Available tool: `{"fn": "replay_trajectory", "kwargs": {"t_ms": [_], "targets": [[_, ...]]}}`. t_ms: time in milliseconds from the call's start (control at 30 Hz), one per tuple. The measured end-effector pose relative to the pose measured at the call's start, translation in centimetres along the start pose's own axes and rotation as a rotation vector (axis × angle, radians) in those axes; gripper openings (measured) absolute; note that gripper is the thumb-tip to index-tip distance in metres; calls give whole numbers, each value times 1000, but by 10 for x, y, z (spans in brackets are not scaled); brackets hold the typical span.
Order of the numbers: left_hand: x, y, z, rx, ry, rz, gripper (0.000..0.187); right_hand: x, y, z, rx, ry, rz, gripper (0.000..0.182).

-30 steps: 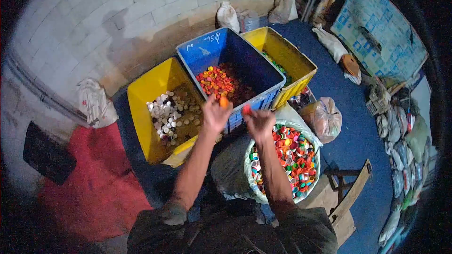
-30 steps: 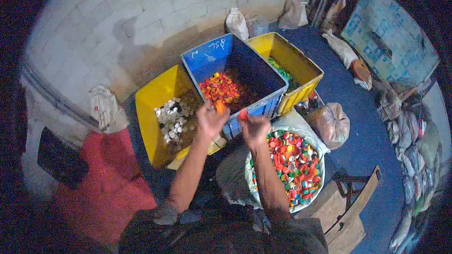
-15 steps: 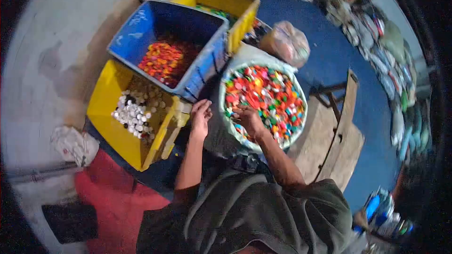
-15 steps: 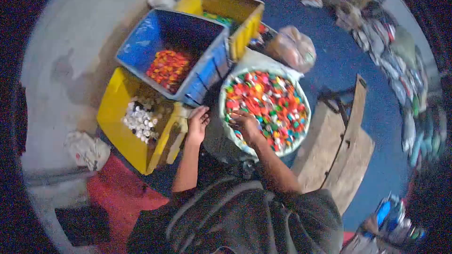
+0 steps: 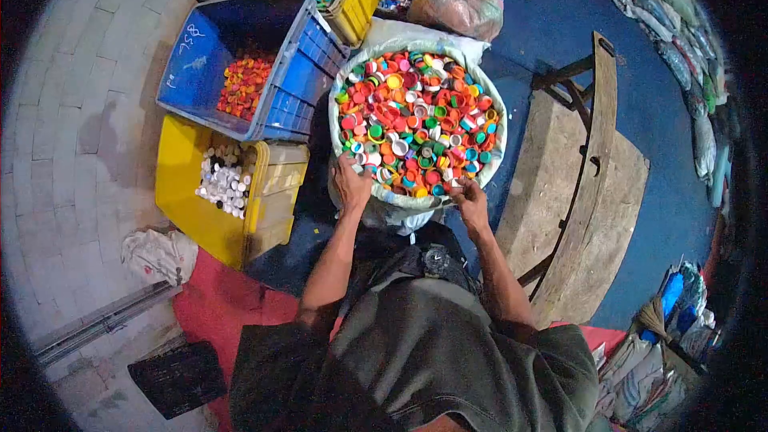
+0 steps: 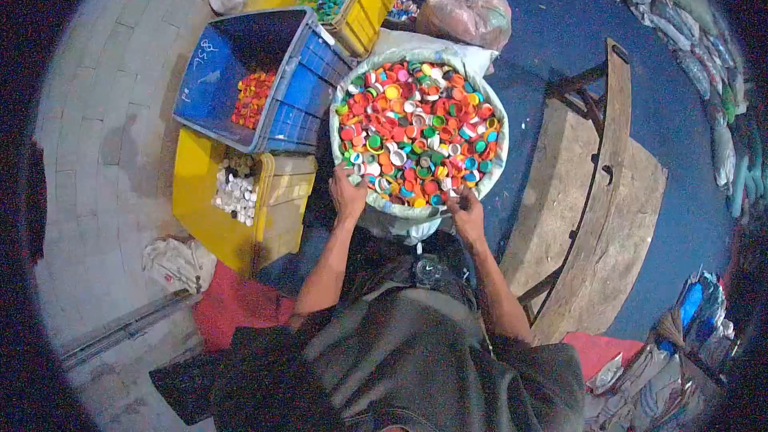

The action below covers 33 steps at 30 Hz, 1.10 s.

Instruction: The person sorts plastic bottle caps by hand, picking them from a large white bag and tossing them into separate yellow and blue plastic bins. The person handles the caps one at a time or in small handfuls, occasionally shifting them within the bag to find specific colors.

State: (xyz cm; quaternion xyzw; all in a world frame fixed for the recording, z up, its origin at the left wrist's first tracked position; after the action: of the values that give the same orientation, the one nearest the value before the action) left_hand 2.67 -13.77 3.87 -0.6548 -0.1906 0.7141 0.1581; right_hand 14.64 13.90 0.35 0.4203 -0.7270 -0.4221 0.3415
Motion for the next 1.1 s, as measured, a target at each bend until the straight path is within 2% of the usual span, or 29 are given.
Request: {"fn": "replay_trajectory", "kwargs": {"t_ms": [133, 267, 367, 467, 500, 567, 667, 700, 733, 800, 867, 900, 967, 1067, 1100], "targets": [[7, 9, -1, -37, 47, 20, 58, 4, 0, 6, 11, 18, -132, 30], [9, 9, 6, -52, 74, 47, 55, 16, -5, 9, -26, -14, -71, 31], [11, 11, 11, -90, 113, 12, 52, 32, -3, 6, 1, 46, -2, 32], [19, 22, 13, -24, 22, -64, 43, 51, 2, 3, 22, 66, -52, 32], [20, 25, 13, -17, 23, -88, 42, 58, 0, 6, -45, 88, -31, 33], [22, 30, 14, -1, 24, -138, 39, 62, -7, 13, -14, 97, -110, 31], [23, 38, 11, -189, 82, -641, 36, 73, -7, 34, -97, 50, -256, 30], [7, 28, 8, -345, 173, -858, 36, 79, -3, 40, -113, 42, -281, 30], [-2, 24, 5, -402, 204, -1071, 36, 85, -1, 45, -122, 34, -306, 31], [-15, 23, 0, -516, 260, -1496, 34, 94, 0, 59, -241, -80, -430, 35], [-28, 23, -2, -549, 317, -1679, 30, 103, -2, 73, -361, -157, -432, 37], [-33, 24, -6, -582, 342, -1775, 30, 107, 0, 77, -304, -137, -454, 40], [-34, 33, -12, -672, 369, -1930, 31, 117, 9, 77, -346, -125, -466, 42], [-33, 44, -14, -700, 363, -2010, 31, 126, 8, 82, -398, -131, -573, 44], [-39, 39, -14, -731, 349, -1996, 25, 128, 9, 82, -412, -128, -611, 43]]}}
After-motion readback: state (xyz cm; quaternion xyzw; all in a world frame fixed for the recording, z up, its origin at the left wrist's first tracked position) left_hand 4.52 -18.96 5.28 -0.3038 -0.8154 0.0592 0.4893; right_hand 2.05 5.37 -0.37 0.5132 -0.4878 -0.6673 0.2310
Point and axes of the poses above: each hand's wrist, its own z-axis towards the middle knuckle, its own x-axis out of the palm, y = z × x, the point moved 5 cm from there along z, towards the middle knuckle, and after that the axes turned 8 degrees about z, right-handed, at the moved point
